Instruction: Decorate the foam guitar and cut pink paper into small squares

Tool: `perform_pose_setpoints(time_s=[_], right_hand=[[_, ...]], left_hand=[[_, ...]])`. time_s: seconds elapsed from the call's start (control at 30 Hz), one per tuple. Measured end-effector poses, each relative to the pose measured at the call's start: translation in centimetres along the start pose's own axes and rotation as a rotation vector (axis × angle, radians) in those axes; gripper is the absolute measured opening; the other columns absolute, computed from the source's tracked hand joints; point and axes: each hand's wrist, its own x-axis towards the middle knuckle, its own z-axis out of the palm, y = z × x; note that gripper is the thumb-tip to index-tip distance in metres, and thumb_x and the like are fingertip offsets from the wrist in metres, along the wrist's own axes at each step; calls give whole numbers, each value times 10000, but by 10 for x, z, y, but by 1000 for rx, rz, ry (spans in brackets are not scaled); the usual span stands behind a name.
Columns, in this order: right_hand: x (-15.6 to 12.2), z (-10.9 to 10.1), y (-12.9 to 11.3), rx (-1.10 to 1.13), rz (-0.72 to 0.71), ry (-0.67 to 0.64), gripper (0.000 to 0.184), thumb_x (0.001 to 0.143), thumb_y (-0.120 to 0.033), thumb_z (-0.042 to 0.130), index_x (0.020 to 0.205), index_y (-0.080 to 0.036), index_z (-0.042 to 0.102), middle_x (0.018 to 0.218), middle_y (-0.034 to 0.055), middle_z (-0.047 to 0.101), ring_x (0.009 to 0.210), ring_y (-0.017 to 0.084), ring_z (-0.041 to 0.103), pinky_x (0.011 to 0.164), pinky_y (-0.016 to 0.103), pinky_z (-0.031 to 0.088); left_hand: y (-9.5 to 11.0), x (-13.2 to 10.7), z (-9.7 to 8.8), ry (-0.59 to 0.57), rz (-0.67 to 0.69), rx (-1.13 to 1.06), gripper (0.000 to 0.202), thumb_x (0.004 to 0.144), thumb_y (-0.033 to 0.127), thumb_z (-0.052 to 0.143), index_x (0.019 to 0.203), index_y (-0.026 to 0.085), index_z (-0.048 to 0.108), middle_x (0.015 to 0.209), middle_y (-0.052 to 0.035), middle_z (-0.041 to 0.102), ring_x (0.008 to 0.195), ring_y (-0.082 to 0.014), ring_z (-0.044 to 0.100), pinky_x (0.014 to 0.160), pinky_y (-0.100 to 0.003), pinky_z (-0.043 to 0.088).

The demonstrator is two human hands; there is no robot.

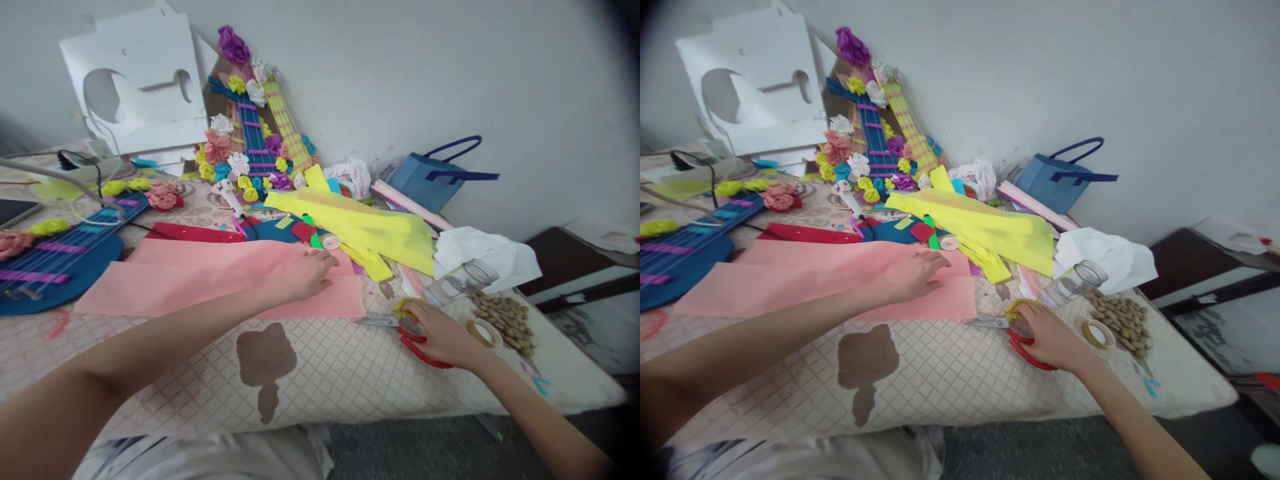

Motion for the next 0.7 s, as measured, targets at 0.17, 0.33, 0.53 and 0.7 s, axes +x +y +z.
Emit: perform_pose_setpoints(time_s=[0.17,0.33,0.53,0.7], right_hand=[[2,-2,-1,0,-7,-19,328,753,-323,577,1050,-209,498,1103,124,595,1023,280,563,880,425,443],[4,-4,-1,1,-28,-48,320,738,-315,587,1030,-211,506,1069,110,610,979,267,584,843,399,456],[4,-5,-1,-46,-17,-87,294,768,-345,562,1017,-208,488,993,101,628,899,261,604,760,371,464],[4,-8,-2,-83,-10,-129,237,793,-355,533,974,-214,475,947,100,633,854,251,615,711,344,451]], left_hand=[[6,7,19,-97,545,75,405,862,122,390,1242,207,500,1356,-66,492,1281,-178,395,1062,-360,264],[-2,11,30,-236,618,75,411,933,234,322,1330,232,427,1441,-49,384,1356,-162,287,1123,-423,114],[-8,7,31,-324,546,20,451,950,318,292,1395,257,323,1482,-10,300,1384,-101,192,1134,-364,-41],[-13,9,34,-314,578,10,464,950,319,280,1405,233,305,1485,-25,295,1386,-102,185,1130,-367,-61]])
